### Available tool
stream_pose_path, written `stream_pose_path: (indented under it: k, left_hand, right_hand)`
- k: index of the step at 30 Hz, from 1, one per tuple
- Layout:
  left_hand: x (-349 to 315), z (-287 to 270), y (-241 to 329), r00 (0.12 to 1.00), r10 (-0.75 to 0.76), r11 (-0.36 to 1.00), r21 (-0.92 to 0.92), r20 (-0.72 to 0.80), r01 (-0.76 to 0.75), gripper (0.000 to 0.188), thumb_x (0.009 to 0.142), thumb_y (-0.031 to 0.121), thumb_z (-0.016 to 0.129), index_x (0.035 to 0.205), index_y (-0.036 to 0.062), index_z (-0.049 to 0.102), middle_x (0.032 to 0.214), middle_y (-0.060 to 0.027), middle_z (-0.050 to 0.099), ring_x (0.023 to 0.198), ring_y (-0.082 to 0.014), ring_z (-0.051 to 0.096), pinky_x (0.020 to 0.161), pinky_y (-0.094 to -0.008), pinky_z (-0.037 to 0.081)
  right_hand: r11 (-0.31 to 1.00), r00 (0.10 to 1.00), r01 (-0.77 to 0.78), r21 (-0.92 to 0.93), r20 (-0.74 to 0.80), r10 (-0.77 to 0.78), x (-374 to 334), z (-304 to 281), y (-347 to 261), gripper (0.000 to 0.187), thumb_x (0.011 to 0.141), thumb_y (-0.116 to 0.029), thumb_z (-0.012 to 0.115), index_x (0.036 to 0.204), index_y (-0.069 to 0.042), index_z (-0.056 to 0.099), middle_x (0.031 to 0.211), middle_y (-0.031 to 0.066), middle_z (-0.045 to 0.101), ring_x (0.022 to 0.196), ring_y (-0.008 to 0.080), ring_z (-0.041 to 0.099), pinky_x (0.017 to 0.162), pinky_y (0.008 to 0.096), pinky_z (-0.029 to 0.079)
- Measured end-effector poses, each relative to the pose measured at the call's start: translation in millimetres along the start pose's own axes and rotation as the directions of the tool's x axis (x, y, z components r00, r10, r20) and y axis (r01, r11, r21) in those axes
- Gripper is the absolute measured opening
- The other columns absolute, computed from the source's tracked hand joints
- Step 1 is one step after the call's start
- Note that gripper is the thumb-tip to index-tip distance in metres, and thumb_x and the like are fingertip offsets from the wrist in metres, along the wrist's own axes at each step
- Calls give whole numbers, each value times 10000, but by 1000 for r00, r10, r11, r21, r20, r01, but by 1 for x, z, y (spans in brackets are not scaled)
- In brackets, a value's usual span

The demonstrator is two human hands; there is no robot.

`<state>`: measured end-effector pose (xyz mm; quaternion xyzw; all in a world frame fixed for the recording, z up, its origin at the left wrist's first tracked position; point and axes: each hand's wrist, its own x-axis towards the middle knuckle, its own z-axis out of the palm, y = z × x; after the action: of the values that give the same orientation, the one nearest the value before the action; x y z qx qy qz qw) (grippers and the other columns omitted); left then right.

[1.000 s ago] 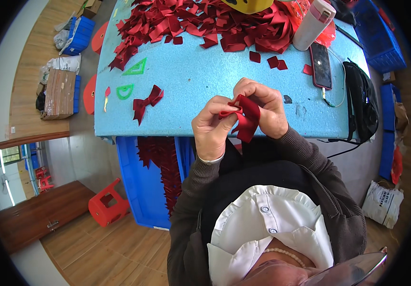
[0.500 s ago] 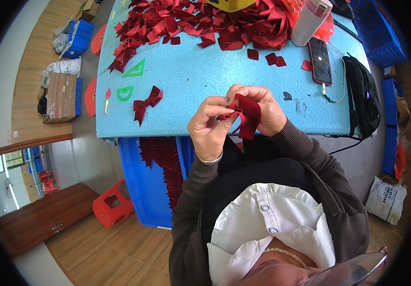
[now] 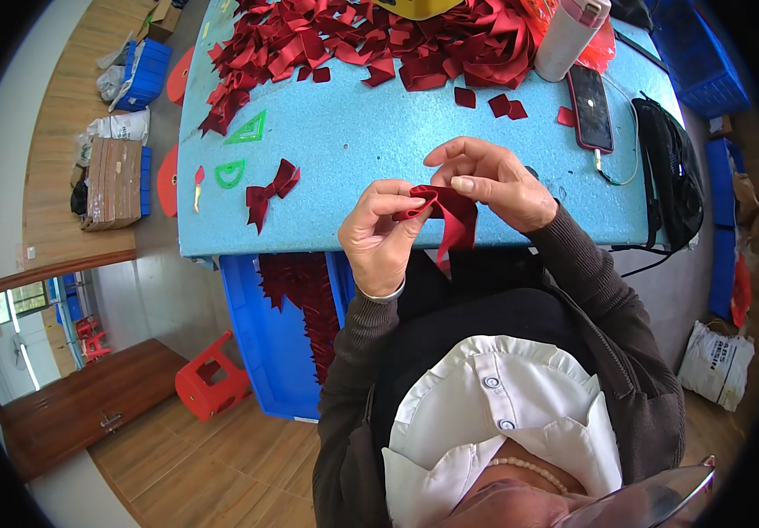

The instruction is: Assembling small red ribbon bows by hand on a workbench.

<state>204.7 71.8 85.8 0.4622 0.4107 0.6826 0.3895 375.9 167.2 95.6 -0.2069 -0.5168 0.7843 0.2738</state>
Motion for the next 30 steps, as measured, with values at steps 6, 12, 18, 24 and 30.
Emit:
stream_pose_path:
  k: [6,12,18,24,30]
  left_hand:
    - [1,-1,3,1000,13,999,30,1,-13,194,750,-122,690,901,-15,635,981,-121,602,863,-151,607,741,-260,537]
    - [4,-14,8,993,56,967,242,99,-79,172,764,-130,679,874,-3,639,972,-118,603,851,-153,604,743,-256,520]
    - [5,-28,6,994,48,972,226,97,-69,210,725,-129,690,871,19,659,933,-93,610,804,-135,587,677,-235,499]
    - [5,-40,4,995,-2,972,235,101,-22,222,720,-137,689,874,19,658,918,-95,617,810,-136,594,679,-235,499]
    - [3,-50,5,985,-94,973,224,142,60,188,758,-151,667,883,-12,641,961,-129,619,891,-173,619,795,-278,532]
  right_hand:
    - [996,999,17,-83,31,-15,4,6,-6,300,927,-194,584,1155,0,559,963,48,614,909,112,567,849,258,452]
    - [998,994,-44,-55,93,49,12,19,-8,191,917,-125,581,1044,18,577,934,34,580,845,84,533,774,238,448]
    - [952,997,62,-301,55,-47,22,29,-2,54,899,-29,579,924,20,583,879,17,560,788,69,512,714,222,442]
    - [977,999,29,-213,27,-23,28,40,-1,34,892,-9,577,900,17,597,866,17,560,797,67,513,718,224,444]
    - [873,972,235,-426,107,-210,37,36,4,94,815,58,603,893,10,621,868,48,570,783,127,554,693,248,464]
